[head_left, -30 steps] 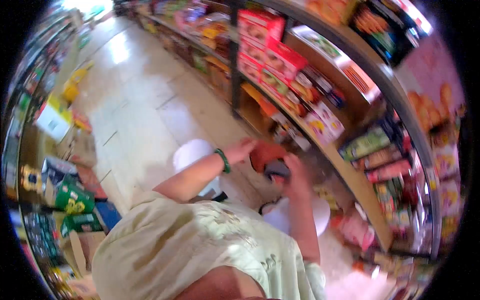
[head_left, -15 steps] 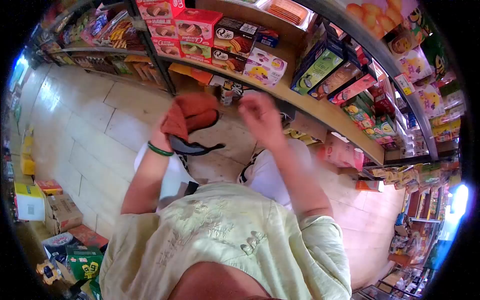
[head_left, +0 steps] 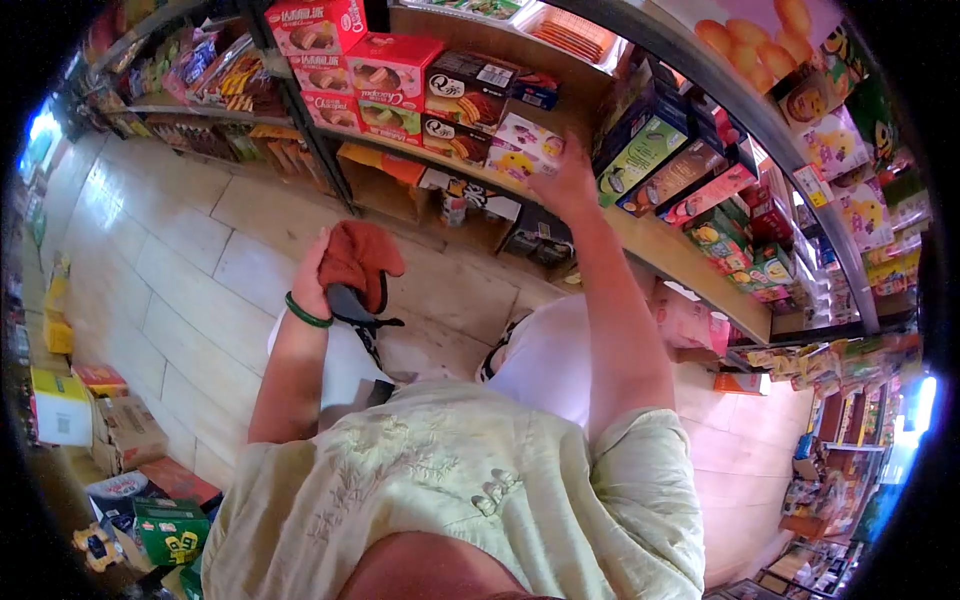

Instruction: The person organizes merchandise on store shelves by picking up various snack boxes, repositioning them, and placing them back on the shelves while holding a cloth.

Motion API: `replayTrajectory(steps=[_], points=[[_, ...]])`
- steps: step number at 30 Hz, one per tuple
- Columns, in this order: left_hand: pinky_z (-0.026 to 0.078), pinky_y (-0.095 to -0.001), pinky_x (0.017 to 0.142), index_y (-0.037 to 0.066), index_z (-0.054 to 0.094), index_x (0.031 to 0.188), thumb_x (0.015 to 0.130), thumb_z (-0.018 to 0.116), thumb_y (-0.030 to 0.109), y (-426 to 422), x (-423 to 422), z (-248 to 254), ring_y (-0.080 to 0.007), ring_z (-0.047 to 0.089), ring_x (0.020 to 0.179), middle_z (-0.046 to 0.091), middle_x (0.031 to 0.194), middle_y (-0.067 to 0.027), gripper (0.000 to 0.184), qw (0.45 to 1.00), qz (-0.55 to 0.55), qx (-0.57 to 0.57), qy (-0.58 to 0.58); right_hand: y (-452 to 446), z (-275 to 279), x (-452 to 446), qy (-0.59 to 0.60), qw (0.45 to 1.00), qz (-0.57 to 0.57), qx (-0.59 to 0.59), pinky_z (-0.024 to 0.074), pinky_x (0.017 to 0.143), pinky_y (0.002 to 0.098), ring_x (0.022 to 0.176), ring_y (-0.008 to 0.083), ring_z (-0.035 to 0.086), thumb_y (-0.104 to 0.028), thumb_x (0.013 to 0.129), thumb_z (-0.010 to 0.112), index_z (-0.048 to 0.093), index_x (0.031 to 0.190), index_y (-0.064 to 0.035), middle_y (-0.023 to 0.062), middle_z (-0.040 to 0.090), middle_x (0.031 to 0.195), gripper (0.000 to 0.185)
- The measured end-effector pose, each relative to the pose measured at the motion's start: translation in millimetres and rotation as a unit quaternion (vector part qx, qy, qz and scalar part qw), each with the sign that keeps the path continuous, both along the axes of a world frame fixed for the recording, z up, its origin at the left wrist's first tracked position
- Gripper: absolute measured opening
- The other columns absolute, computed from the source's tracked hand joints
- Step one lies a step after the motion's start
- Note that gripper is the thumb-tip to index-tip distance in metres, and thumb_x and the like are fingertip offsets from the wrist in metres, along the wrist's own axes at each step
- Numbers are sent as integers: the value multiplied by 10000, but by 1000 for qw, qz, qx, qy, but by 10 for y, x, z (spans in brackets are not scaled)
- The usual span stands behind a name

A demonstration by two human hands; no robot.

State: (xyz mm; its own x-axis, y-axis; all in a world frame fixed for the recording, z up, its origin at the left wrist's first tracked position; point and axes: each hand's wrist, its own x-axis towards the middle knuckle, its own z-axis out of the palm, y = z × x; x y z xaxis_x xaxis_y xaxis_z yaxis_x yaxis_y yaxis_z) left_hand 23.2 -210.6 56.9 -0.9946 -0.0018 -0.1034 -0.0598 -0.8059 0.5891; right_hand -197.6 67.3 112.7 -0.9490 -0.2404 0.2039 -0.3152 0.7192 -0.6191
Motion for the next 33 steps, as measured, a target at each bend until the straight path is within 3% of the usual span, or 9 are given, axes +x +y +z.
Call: replayTrajectory(steps=[3,5,9,15,18,23,25,31,33], points=[[386,-356,932,-34,513,1131,914,413,303,74,-13,66,-248,548,1029,587,1092,-143,413,999,-8,-31,-43,100,-4,184,-21,999,19,-35,366,964,376,1150,347,441,-228,603,752,308,1295,32,237,431,1248,862],[389,-351,929,-41,513,1135,912,418,301,101,-51,28,-247,548,1029,588,1093,-140,420,996,-27,-78,-46,162,-138,371,110,992,-36,-56,366,937,422,1072,409,441,-234,626,722,381,1184,51,255,453,1135,714],[399,-341,922,-60,515,1139,904,439,291,116,-136,-137,-241,549,1032,584,1108,-137,429,972,-153,-172,-51,254,-262,883,178,977,-73,-87,362,928,423,1043,406,436,-200,630,709,389,1163,50,236,455,1089,670],[388,-352,958,-52,517,1141,892,464,263,518,-240,58,-241,536,1071,576,1124,-146,404,975,-121,-147,-113,400,-674,1253,178,969,49,-163,372,871,458,973,402,444,-134,584,735,393,1134,37,218,451,1024,669],[368,-390,990,-20,445,1254,890,479,249,259,-335,-107,-279,508,1121,520,1226,-168,453,980,-53,-157,-114,516,-631,1146,88,974,31,-205,399,847,423,969,385,465,-109,613,727,380,1160,13,211,458,1019,659],[354,-359,1002,-15,402,1280,876,497,197,785,-610,538,-252,478,1163,501,1255,-133,466,990,-35,-135,-38,707,-603,1071,11,958,28,-285,425,830,408,958,389,507,-97,640,718,372,1174,-2,208,503,1046,643],[351,-360,1005,-16,385,1291,872,503,191,877,-650,573,-251,476,1164,491,1266,-131,482,990,-6,-137,-41,780,-659,1077,-8,962,36,-271,438,824,413,966,389,531,-94,634,723,373,1176,-12,219,535,1043,650],[361,-356,997,-30,424,1262,869,493,120,1337,-738,837,-228,503,1133,524,1222,-137,426,979,-117,-162,28,969,-705,1123,-74,982,59,-162,449,812,437,978,386,544,-96,628,716,398,1161,-35,222,564,1026,624],[398,-332,956,-36,475,1216,864,498,69,1467,-758,863,-203,538,1077,560,1166,-127,368,956,-59,-287,10,965,-713,1152,-74,987,43,-132,447,813,428,973,381,544,-127,640,707,404,1149,-41,210,569,1012,599]])
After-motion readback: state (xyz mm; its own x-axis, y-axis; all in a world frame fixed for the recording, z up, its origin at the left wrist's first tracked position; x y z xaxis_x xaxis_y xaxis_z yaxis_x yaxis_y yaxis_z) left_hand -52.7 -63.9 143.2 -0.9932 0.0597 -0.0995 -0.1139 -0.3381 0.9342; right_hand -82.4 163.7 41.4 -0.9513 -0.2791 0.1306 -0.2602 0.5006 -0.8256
